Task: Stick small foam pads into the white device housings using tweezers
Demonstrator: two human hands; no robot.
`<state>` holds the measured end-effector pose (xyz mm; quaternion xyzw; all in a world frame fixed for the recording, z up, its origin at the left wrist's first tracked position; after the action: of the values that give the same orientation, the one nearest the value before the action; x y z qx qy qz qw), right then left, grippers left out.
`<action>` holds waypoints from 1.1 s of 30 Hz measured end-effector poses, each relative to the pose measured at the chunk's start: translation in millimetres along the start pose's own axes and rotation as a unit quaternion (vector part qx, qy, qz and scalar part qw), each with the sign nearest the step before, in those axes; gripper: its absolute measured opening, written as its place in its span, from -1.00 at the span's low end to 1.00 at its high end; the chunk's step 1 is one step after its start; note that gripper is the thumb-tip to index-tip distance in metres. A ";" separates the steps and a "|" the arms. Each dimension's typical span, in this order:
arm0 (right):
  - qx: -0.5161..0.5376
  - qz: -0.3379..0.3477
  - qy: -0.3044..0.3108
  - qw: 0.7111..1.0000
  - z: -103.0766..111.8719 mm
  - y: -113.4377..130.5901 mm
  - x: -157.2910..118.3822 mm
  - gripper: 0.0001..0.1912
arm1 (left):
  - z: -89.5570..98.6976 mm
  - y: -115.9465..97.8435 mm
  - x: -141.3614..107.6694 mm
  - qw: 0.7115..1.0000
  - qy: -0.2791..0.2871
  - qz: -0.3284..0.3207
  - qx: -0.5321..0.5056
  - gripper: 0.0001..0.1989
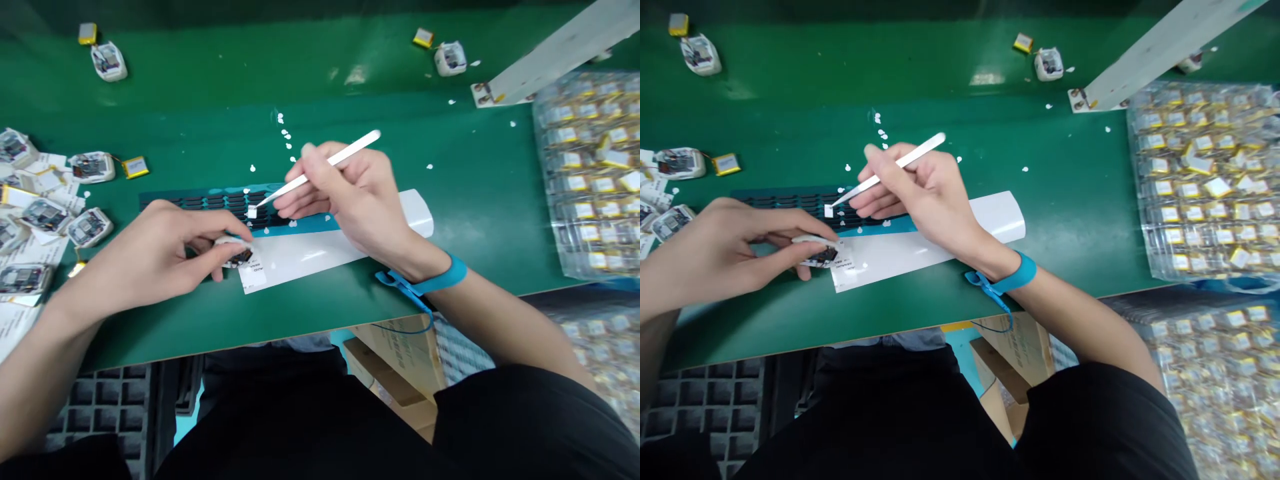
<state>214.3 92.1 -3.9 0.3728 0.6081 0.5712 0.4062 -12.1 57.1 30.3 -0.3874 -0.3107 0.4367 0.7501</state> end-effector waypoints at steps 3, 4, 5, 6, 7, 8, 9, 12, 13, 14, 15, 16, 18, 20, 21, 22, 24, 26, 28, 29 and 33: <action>-0.016 0.067 -0.044 0.997 0.8 7.4 -7.5 -0.73 | -10.3 0.8 1.6 0.994 0.041 0.011 -0.102 -0.92; -0.017 0.071 -0.046 0.996 -0.6 8.9 -10.2 -0.72 | -12.6 1.4 1.2 0.989 0.025 0.018 -0.144 -0.93; -0.014 0.071 -0.046 0.996 -2.3 10.1 -12.7 -0.70 | -15.3 1.9 0.2 0.982 0.015 0.025 -0.184 -0.91; -0.007 0.071 -0.044 0.996 -4.3 11.3 -14.8 -0.67 | -18.3 2.0 -1.3 0.976 0.011 0.033 -0.215 -0.84; 0.000 0.074 -0.042 0.996 -6.4 12.6 -16.4 -0.66 | -21.1 1.8 -3.1 0.971 0.007 0.042 -0.234 -0.75; 0.005 0.077 -0.039 0.996 -8.5 13.8 -17.6 -0.66 | -23.4 1.3 -5.1 0.969 0.000 0.050 -0.240 -0.66; 0.008 0.085 -0.036 0.996 -10.4 15.1 -18.2 -0.67 | -25.1 0.2 -7.1 0.970 -0.009 0.056 -0.237 -0.59; 0.026 0.108 -0.039 0.993 -13.7 17.7 -18.0 -0.73 | -28.2 -5.3 -11.7 0.971 -0.043 0.061 -0.226 -0.55; 0.032 0.112 -0.043 0.992 -14.0 17.8 -17.5 -0.73 | -29.0 -7.3 -12.7 0.969 -0.052 0.067 -0.232 -0.57; 0.039 0.113 -0.044 0.992 -14.1 17.6 -16.9 -0.74 | -29.8 -8.9 -13.3 0.966 -0.057 0.076 -0.240 -0.59; 0.045 0.112 -0.042 0.992 -14.1 17.2 -16.3 -0.74 | -30.6 -10.4 -13.7 0.963 -0.061 0.087 -0.249 -0.61; 0.051 0.109 -0.038 0.992 -14.2 16.6 -15.9 -0.74 | -31.2 -11.6 -13.9 0.959 -0.062 0.097 -0.257 -0.62; 0.057 0.103 -0.029 0.993 -14.0 15.9 -15.5 -0.73 | -31.8 -13.4 -13.7 0.956 -0.065 0.106 -0.266 -0.63; 0.055 0.099 -0.030 0.993 -13.7 16.2 -15.7 -0.71 | -31.9 -14.2 -13.1 0.956 -0.065 0.101 -0.269 -0.63; 0.056 0.100 -0.031 0.993 -13.5 16.8 -16.0 -0.70 | -31.9 -14.1 -12.9 0.956 -0.065 0.099 -0.269 -0.64; 0.058 0.101 -0.031 0.993 -13.4 17.5 -16.1 -0.71 | -32.0 -13.8 -12.7 0.956 -0.065 0.097 -0.270 -0.64; 0.069 0.105 -0.025 0.992 -13.6 18.9 -16.0 -0.73 | -32.1 -13.2 -12.4 0.956 -0.065 0.094 -0.271 -0.64; 0.086 0.117 -0.010 0.989 -14.0 20.2 -15.5 -0.78 | -32.3 -13.2 -12.2 0.956 -0.065 0.092 -0.271 -0.66; 0.096 0.121 0.004 0.988 -15.0 20.3 -14.9 -0.81 | -32.7 -13.8 -12.2 0.957 -0.068 0.091 -0.267 -0.66; 0.094 0.122 0.006 0.988 -15.7 20.1 -15.0 -0.83 | -33.1 -14.3 -12.3 0.957 -0.069 0.092 -0.265 -0.66; 0.039 0.143 -0.015 0.989 -19.6 18.9 -19.3 -0.85 | -34.7 -15.2 -13.7 0.955 -0.087 0.090 -0.268 -0.76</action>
<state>203.7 68.1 16.6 0.4796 0.5641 0.5938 0.3150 16.3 29.3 23.8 -0.5606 -0.4446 0.4350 0.5467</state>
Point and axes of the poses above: each hand's wrist, its own x-axis towards the middle knuckle, its own z-axis out of the back of the hand, y = z × x, the point moved 3 cm from there along x, towards the middle knuckle, and after that the axes turned 6 degrees about -z, right-handed, at the moved point
